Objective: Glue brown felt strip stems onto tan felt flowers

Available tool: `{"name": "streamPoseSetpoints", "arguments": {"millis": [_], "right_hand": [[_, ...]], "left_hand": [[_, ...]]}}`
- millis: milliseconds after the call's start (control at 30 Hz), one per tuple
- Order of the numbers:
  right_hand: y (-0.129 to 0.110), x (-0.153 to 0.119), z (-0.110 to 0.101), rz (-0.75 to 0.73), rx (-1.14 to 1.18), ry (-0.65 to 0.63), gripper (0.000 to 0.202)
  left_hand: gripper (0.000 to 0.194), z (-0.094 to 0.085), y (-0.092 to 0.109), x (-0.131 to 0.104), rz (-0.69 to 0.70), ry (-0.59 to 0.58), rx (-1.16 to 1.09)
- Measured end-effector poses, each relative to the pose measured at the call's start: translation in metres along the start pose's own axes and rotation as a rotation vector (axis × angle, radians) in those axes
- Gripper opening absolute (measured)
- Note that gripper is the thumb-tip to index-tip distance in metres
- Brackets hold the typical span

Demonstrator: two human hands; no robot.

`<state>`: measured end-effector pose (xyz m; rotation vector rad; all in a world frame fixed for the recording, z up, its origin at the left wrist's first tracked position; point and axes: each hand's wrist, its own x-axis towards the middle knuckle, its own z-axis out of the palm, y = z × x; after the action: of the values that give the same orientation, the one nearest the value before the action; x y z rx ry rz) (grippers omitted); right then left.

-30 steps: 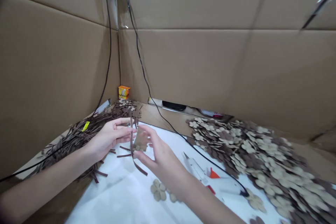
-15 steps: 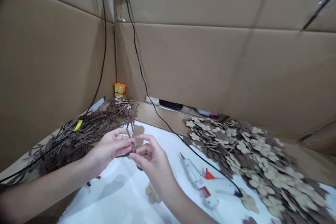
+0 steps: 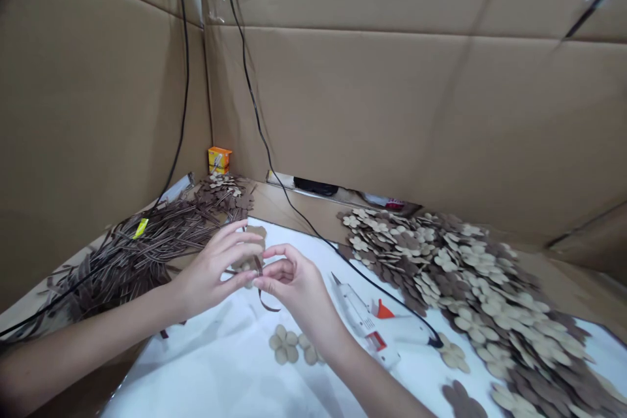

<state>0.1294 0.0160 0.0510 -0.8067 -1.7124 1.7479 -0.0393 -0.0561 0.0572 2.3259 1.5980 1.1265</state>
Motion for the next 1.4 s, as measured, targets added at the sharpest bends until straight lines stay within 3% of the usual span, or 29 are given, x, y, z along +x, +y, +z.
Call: {"name": "streamPoseSetpoints", "arguments": {"millis": [133,300,467,600,767,900,1000,1200,1300,1400], "right_hand": [[-0.002,-0.002,-0.003,0.046,-0.032,0.016,0.045],[-0.002,-0.008,-0.007,0.092,-0.043,-0.011,0.04],[0.0,-0.014,-0.005,0.217,-0.049,0.011,0.042],[0.002,-0.015,-0.002,0.277,-0.037,-0.007,0.043],[0.007,-0.012,0.0,0.2,0.079,0.014,0.042],[0.009,-0.011,0.006,0.132,0.024,0.095,0.036],[0.009,-0.01,0.01,0.09,-0.079,0.13,0.029],[0.013,-0.006,0.007,0.101,-0.101,0.07,0.026],[0.017,-0.004,0.008,0.12,-0.073,0.044,0.026],[0.017,-0.001,0.01,0.132,-0.063,0.034,0.023]], "left_hand": [[0.016,0.011,-0.008,0.004,0.079,-0.094,-0.046],[0.016,0.023,-0.008,-0.002,0.017,-0.063,-0.19],[0.015,0.026,0.004,-0.01,-0.205,-0.024,-0.333],[0.017,0.028,0.007,-0.013,-0.458,-0.06,-0.59],[0.027,0.027,0.006,-0.012,-0.699,-0.202,-0.947],[0.025,0.023,0.008,-0.013,-0.84,-0.233,-1.027],[0.027,0.023,0.008,-0.015,-0.865,-0.228,-1.033],[0.033,0.024,0.007,-0.017,-0.883,-0.243,-1.032],[0.035,0.028,0.006,-0.018,-0.819,-0.301,-0.998],[0.033,0.034,0.003,-0.022,-0.709,-0.283,-0.951]]}}
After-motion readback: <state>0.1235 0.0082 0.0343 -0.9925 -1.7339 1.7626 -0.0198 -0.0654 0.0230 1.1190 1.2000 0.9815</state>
